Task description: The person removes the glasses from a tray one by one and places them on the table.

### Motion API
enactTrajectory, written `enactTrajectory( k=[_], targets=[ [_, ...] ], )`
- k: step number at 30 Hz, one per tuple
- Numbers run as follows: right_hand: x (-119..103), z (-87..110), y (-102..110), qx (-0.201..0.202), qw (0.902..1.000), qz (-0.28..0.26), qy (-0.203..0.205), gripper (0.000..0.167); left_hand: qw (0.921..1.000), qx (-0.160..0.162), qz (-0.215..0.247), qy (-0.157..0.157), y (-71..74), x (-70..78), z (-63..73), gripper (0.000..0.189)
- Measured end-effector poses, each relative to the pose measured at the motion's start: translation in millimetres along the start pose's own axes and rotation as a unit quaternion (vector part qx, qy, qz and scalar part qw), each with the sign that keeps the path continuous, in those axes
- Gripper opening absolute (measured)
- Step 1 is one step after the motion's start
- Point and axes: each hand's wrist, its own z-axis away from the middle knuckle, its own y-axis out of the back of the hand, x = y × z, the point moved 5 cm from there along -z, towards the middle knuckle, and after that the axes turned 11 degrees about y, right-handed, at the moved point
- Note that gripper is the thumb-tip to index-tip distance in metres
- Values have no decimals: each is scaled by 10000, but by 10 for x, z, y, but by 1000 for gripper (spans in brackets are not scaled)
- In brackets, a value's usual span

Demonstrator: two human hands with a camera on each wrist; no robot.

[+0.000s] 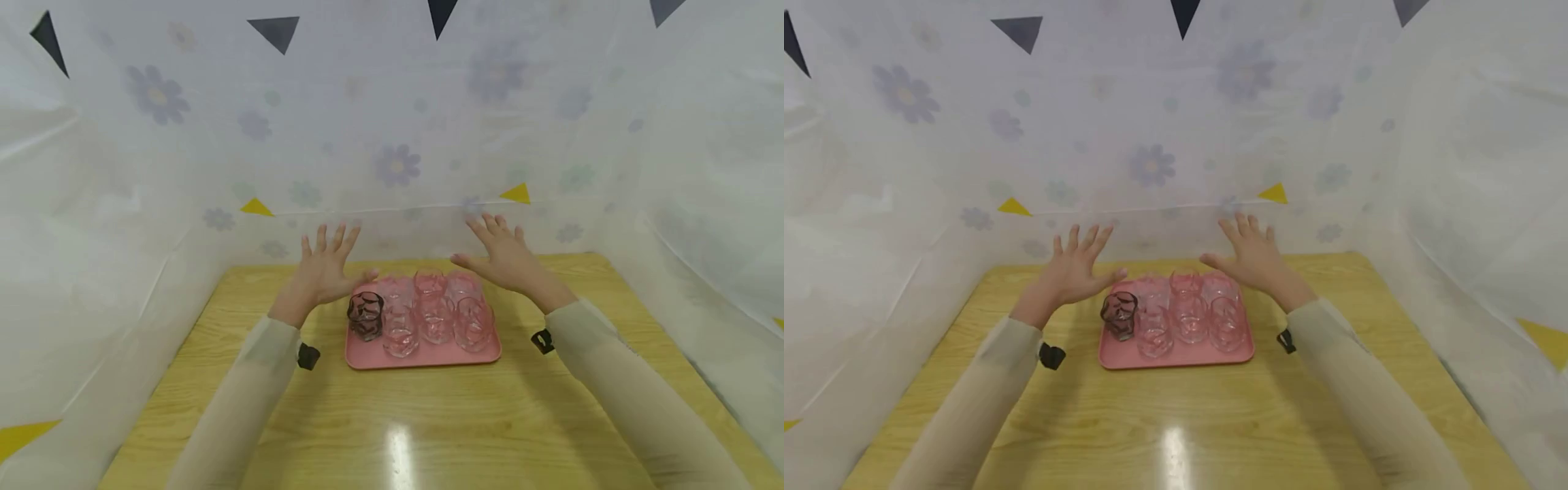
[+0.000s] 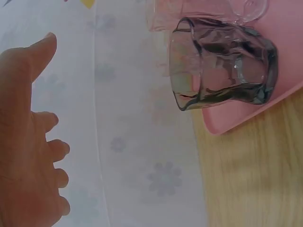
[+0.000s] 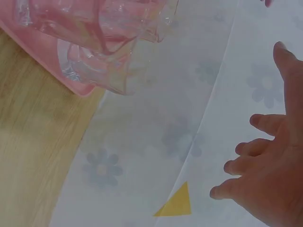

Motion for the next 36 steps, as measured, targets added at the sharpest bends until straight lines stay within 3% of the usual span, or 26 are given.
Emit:
enactTrajectory(
  k=[11,15,19,21,28,36],
  targets=[
    [83,369,-192,283,9971,-696,119,88,9995,45,288,-96,-378,-233,401,100],
    [118,493,-261,868,9927,-757,349,72,9985,-80,533,-20,-559,-328,507,101],
    [176,611,-343,1634,9793,-1077,509,52,9974,-212,684,80,-727,-403,584,99],
    [218,666,-395,1830,9726,-1353,463,46,9970,-294,701,138,-815,-438,611,100],
    [371,810,-606,1462,9666,-2102,-110,55,9968,-375,690,116,-1067,-494,684,97],
    [389,941,-784,1038,9649,-2404,-222,59,9943,-613,855,178,-1228,-518,777,97]
  ],
)
